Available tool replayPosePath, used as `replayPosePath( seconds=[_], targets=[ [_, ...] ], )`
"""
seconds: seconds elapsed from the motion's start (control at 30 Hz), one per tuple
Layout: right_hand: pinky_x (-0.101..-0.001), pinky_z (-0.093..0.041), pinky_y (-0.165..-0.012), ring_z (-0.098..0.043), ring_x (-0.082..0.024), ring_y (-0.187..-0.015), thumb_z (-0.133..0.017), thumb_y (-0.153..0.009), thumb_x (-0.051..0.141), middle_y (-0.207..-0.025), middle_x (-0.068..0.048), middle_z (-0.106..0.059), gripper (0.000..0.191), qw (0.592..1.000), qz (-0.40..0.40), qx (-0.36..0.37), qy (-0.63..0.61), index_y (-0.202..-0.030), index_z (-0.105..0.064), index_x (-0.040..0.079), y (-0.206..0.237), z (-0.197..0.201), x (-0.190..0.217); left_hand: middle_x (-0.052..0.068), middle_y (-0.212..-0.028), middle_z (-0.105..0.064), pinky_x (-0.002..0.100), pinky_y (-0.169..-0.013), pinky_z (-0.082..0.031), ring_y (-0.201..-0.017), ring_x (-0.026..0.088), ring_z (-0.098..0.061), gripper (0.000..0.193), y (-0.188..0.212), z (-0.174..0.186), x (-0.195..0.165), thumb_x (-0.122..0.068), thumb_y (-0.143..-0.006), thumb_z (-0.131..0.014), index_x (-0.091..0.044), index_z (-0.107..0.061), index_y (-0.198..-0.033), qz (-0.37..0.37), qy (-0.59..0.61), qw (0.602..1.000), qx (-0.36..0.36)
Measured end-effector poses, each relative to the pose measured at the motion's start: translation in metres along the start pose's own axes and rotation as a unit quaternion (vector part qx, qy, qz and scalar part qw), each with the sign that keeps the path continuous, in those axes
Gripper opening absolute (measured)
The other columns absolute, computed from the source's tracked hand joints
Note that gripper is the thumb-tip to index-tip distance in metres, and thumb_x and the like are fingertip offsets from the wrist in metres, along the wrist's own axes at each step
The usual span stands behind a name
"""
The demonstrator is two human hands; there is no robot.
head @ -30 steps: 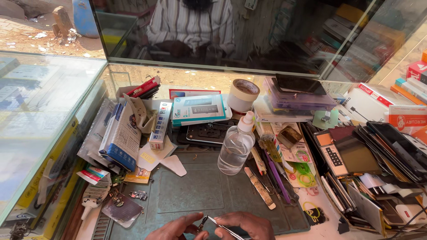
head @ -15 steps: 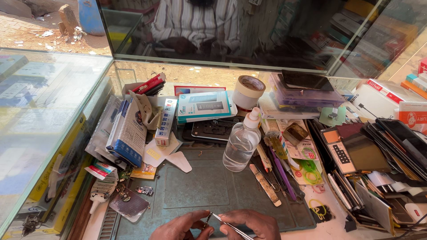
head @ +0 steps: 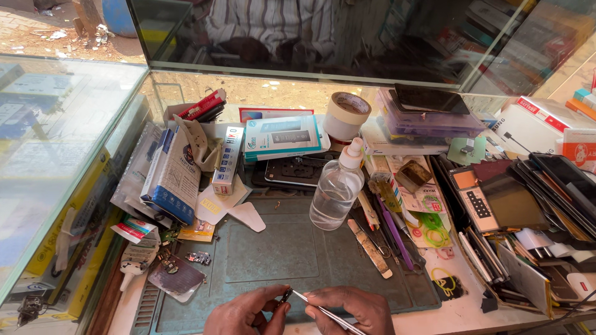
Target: The person cleans a small electronic component using tweezers and a purple brush. They hold the component with tweezers, brush its surface, and inspect it closely throughout the process.
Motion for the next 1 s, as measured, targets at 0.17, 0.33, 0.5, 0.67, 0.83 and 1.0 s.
replayPosePath(
  seconds=[0.17,0.33,0.5,0.67,0.83,1.0],
  targets=[
    [-0.0334,-0.067,-0.077,-0.086,-0.020,-0.092,-0.087,-0.080,0.003,-0.098,-0.014,-0.086,0.022,1.000,0.005,0.015,0.004,-0.101,-0.082,0.007,0.000,-0.002,0.003,0.003,-0.084,-0.085,0.025,-0.055,-0.065,-0.062,0.008,-0.083,0.038,0.003,0.004,-0.013,-0.021,-0.072,-0.089,-0.025,-0.084,-0.109,-0.062,0.018,0.997,-0.031],
    [-0.0322,-0.067,-0.076,-0.086,-0.020,-0.091,-0.087,-0.078,0.003,-0.095,-0.013,-0.085,0.024,1.000,0.006,0.011,0.017,-0.101,-0.081,0.007,-0.002,-0.002,0.006,0.005,-0.083,-0.084,0.027,-0.057,-0.065,-0.065,0.010,-0.082,0.038,0.003,0.006,-0.016,-0.025,-0.073,-0.091,-0.026,-0.084,-0.110,-0.053,-0.010,0.998,-0.027],
    [-0.0323,-0.067,-0.078,-0.085,-0.020,-0.093,-0.086,-0.081,0.002,-0.097,-0.013,-0.085,0.021,0.999,0.012,0.027,0.013,-0.101,-0.081,0.006,-0.004,-0.004,0.013,0.003,-0.083,-0.084,0.028,-0.057,-0.064,-0.060,0.011,-0.082,0.036,0.004,0.006,-0.016,-0.028,-0.074,-0.090,-0.027,-0.084,-0.109,-0.014,-0.031,0.999,-0.013],
    [-0.0322,-0.068,-0.077,-0.085,-0.020,-0.094,-0.085,-0.082,0.003,-0.097,-0.013,-0.085,0.019,0.999,-0.010,0.032,0.009,-0.100,-0.081,0.005,-0.005,-0.004,0.015,0.003,-0.081,-0.084,0.027,-0.056,-0.064,-0.060,0.010,-0.082,0.034,0.005,0.008,-0.018,-0.026,-0.073,-0.090,-0.024,-0.084,-0.106,-0.049,-0.028,0.998,-0.024],
    [-0.0317,-0.068,-0.074,-0.086,-0.019,-0.091,-0.085,-0.080,0.006,-0.094,-0.012,-0.085,0.018,0.997,-0.064,0.030,0.003,-0.097,-0.081,0.006,-0.003,-0.003,0.011,0.004,-0.080,-0.083,0.026,-0.054,-0.064,-0.063,0.009,-0.082,0.032,0.010,0.012,-0.027,-0.021,-0.071,-0.088,-0.021,-0.085,-0.103,-0.115,-0.006,0.992,-0.054],
    [-0.0318,-0.064,-0.077,-0.083,-0.018,-0.091,-0.084,-0.082,0.004,-0.097,-0.012,-0.084,0.018,1.000,0.006,0.019,-0.013,-0.099,-0.078,0.004,-0.005,0.000,0.023,0.003,-0.079,-0.083,0.028,-0.053,-0.063,-0.054,0.012,-0.080,0.030,0.007,0.009,-0.015,-0.026,-0.073,-0.090,-0.025,-0.085,-0.103,-0.026,-0.031,0.998,-0.038]
  ],
)
Point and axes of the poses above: each hand's wrist, its own y-axis away from the middle knuckle, its own z-axis out of the back of the hand, x = y × z, the point moved 9 cm from there along -y, towards the middle knuckle
